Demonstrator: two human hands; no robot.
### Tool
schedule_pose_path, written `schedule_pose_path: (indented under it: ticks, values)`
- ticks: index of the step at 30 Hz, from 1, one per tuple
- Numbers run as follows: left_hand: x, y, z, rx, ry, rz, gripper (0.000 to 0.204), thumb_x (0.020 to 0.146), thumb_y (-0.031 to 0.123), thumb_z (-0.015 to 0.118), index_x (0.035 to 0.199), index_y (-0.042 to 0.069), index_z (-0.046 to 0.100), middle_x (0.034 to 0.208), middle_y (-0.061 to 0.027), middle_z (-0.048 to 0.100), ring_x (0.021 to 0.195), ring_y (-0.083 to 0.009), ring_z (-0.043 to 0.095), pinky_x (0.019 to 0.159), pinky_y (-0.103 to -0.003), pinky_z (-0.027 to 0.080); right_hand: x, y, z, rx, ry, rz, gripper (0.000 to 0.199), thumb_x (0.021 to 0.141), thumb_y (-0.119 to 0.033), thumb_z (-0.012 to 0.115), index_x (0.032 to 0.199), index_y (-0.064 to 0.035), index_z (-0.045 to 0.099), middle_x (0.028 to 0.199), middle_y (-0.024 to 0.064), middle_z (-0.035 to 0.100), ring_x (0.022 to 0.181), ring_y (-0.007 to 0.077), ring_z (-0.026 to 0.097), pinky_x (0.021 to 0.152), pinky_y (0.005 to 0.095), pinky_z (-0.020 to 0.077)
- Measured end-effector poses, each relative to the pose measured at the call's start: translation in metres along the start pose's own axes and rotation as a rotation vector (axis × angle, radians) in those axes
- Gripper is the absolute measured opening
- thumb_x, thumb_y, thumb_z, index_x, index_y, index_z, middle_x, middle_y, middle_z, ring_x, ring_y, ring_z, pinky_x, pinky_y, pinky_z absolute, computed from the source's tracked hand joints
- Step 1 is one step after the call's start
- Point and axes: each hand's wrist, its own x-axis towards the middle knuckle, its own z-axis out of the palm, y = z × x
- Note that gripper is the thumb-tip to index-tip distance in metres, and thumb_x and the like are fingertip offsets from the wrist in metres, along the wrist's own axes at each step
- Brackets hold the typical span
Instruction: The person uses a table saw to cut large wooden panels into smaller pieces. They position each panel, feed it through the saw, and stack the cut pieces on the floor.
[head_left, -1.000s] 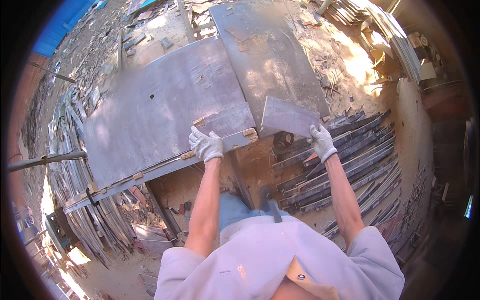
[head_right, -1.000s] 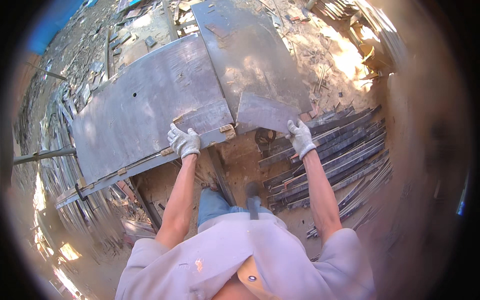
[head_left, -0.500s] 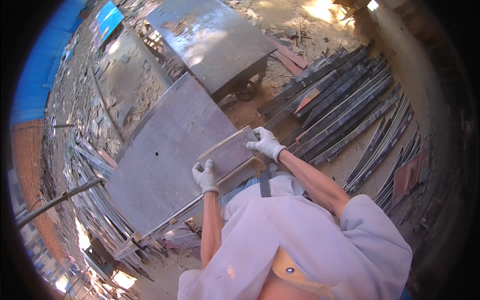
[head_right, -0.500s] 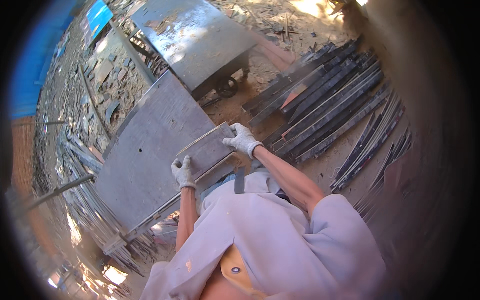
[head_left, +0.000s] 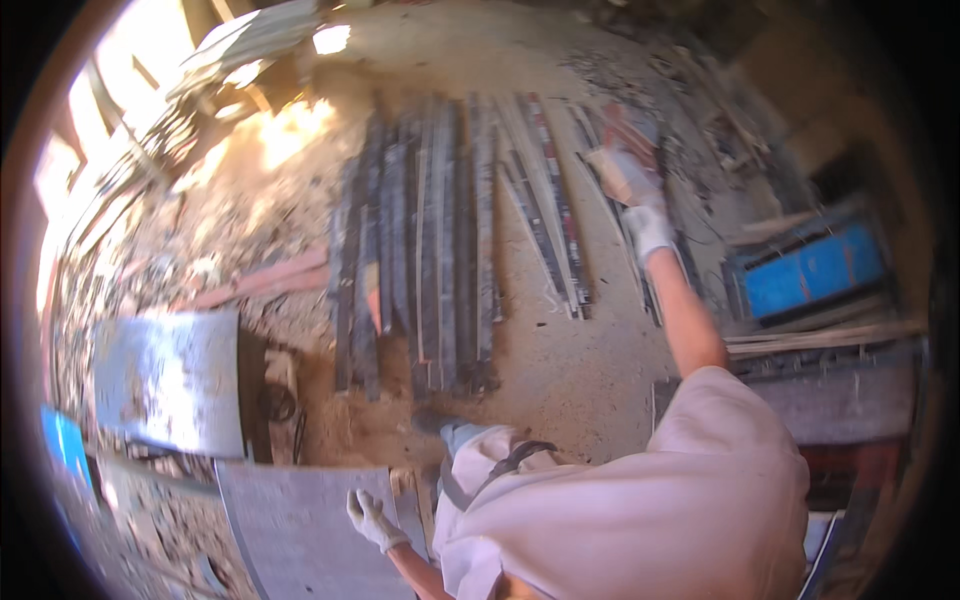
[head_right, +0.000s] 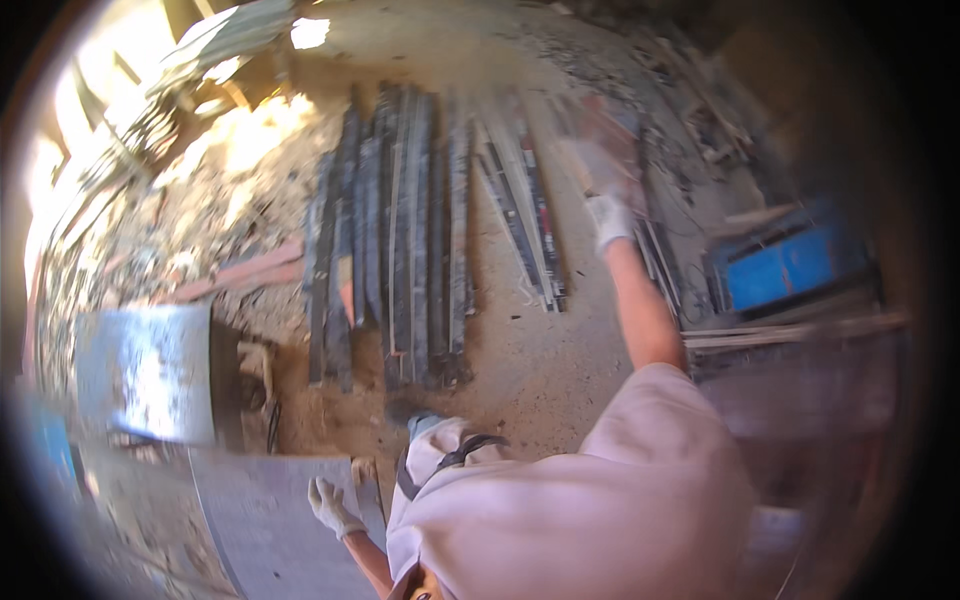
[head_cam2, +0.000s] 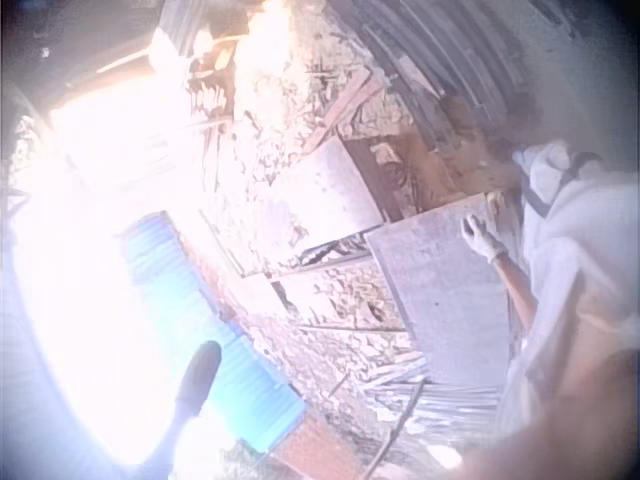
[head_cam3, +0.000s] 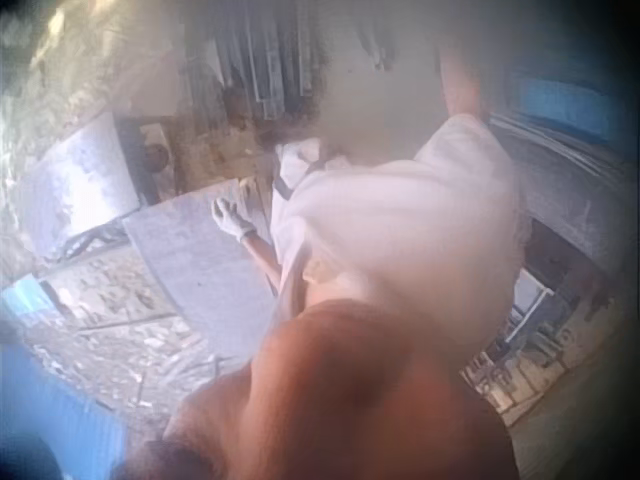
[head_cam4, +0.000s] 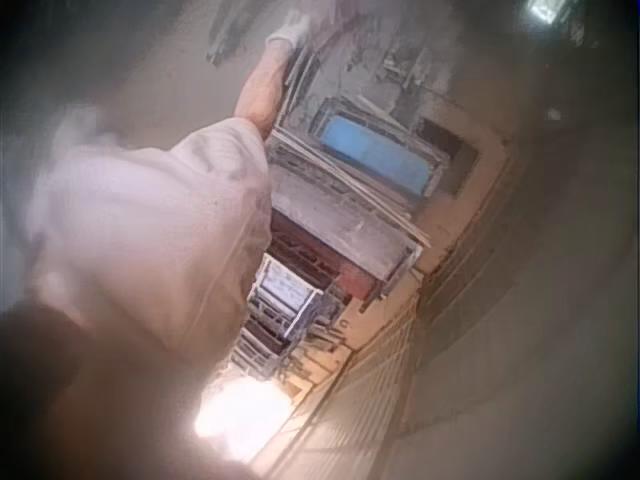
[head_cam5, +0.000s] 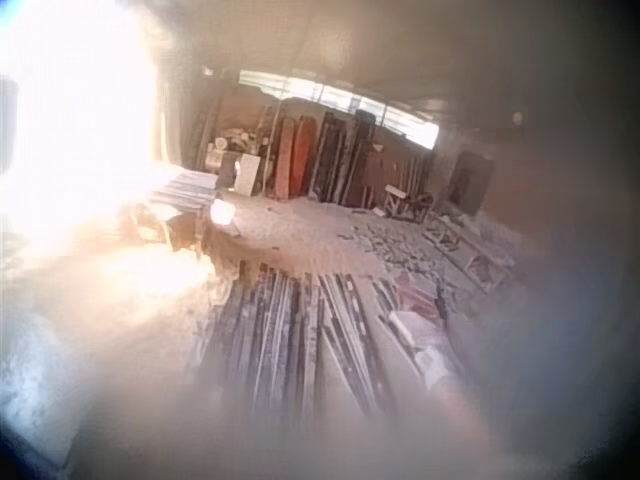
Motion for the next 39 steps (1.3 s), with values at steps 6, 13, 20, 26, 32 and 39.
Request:
schedule_pose_path:
  ticks: [6, 13, 20, 26, 32, 39]
  values:
    - [-0.036, -0.049, -0.083, -0.17, 0.364, 0.002, 0.047, 0.1, 0.027, 0.077, 0.136, -0.001, 0.066, 0.13, -0.0125, 0.069, 0.115, -0.0214, 0.066, 0.098, -0.034, 0.054, 0.026, 0.062, 0.133, 1.224, -0.757, 0.443, 0.031, 0.114, -0.031, 0.041, 0.123, -0.01, 0.061, 0.115, 0.0141, 0.07, 0.11, 0.03, 0.07, 0.103, 0.0443, 0.0578]
    - [-0.164, -0.106, -0.15, -0.43, 0.74, -0.162, 0.052, 0.1, 0.029, 0.077, 0.141, -0.001, 0.061, 0.13, -0.0119, 0.068, 0.111, -0.018, 0.065, 0.094, -0.034, 0.055, -0.33, -0.112, 0.56, -0.18, -1.321, 0.396, 0.056, 0.101, -0.05, 0.07, 0.131, -0.0035, 0.068, 0.108, 0.0065, 0.072, 0.096, 0.0186, 0.069, 0.085, 0.0383, 0.0567]
    - [-0.216, -0.153, -0.178, -0.753, 1.051, -0.203, 0.054, 0.102, 0.029, 0.075, 0.144, 0.001, 0.056, 0.12, -0.0043, 0.067, 0.095, -0.0098, 0.064, 0.076, -0.028, 0.058, -0.352, -0.174, 0.621, -0.773, -1.387, -0.136, 0.076, 0.098, -0.068, 0.063, 0.125, 0.0027, 0.072, 0.112, 0.0113, 0.075, 0.099, 0.0215, 0.066, 0.087, 0.0357, 0.0521]
    - [-0.197, -0.139, -0.242, -1.55, 0.843, 0.042, 0.077, 0.096, 0.051, 0.076, 0.15, 0.002, 0.051, 0.138, -0.015, 0.066, 0.125, -0.0346, 0.064, 0.104, -0.046, 0.057, -0.37, -0.288, 0.561, 0.015, -1.611, 0.125, 0.033, 0.1, -0.033, 0.077, 0.116, -0.0036, 0.077, 0.1, -0.0012, 0.074, 0.086, 0.0076, 0.064, 0.078, 0.0263, 0.052]
    - [-0.188, -0.095, -0.25, -1.677, 0.633, 0.291, 0.05, 0.101, 0.031, 0.07, 0.137, -0.002, 0.063, 0.138, -0.0159, 0.067, 0.131, -0.0303, 0.06, 0.115, -0.044, 0.048, -0.333, -0.315, 0.495, 0.068, -1.557, 0.004, 0.028, 0.102, -0.03, 0.075, 0.112, -0.0041, 0.076, 0.1, -0.0027, 0.073, 0.087, 0.0062, 0.064, 0.079, 0.0248, 0.0516]
    - [-0.21, 0.017, -0.139, -1.075, 0.515, 0.245, 0.025, 0.091, 0.011, 0.077, 0.112, -0.003, 0.078, 0.104, -0.0086, 0.079, 0.094, -0.0167, 0.073, 0.087, -0.034, 0.058, -0.2, -0.259, 0.371, 0.279, -1.397, 0.591, 0.051, 0.107, -0.033, 0.065, 0.138, 0.0066, 0.059, 0.131, 0.0172, 0.07, 0.113, 0.0269, 0.072, 0.1, 0.0365, 0.0572]
